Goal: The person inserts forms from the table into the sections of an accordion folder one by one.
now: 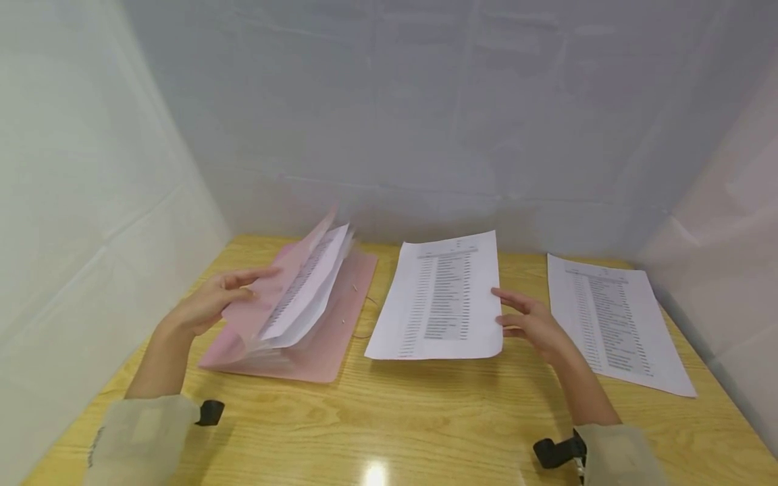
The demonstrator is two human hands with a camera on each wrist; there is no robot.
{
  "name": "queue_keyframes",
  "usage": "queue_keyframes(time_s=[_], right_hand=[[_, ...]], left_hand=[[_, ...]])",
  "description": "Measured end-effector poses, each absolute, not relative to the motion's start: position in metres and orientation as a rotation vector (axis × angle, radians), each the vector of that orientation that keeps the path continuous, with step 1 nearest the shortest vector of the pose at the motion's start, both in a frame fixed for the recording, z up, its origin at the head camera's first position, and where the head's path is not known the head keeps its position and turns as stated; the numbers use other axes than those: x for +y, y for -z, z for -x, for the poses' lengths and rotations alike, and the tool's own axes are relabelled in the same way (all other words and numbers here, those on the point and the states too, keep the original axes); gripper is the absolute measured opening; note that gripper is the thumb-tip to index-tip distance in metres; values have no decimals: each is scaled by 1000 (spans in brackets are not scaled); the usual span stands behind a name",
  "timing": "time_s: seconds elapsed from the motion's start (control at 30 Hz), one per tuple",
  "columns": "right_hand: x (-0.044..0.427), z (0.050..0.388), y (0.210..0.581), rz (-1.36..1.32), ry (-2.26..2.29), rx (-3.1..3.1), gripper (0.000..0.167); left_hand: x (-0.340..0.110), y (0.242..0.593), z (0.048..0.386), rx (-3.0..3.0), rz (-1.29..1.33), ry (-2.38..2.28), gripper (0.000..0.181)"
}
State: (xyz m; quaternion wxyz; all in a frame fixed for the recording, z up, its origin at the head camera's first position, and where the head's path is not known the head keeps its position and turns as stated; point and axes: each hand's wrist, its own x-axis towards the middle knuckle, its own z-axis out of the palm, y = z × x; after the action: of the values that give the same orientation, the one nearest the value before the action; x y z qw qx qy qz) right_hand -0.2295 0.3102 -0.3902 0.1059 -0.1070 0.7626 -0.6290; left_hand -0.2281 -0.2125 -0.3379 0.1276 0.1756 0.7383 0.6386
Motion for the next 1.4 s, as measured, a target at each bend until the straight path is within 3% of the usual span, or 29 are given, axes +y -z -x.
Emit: queue_keyframes(time_s=[1.4], right_hand=[[260,240,397,353,1961,2103,62]], left_hand=[[-213,338,228,2135,-529,-1873,49]])
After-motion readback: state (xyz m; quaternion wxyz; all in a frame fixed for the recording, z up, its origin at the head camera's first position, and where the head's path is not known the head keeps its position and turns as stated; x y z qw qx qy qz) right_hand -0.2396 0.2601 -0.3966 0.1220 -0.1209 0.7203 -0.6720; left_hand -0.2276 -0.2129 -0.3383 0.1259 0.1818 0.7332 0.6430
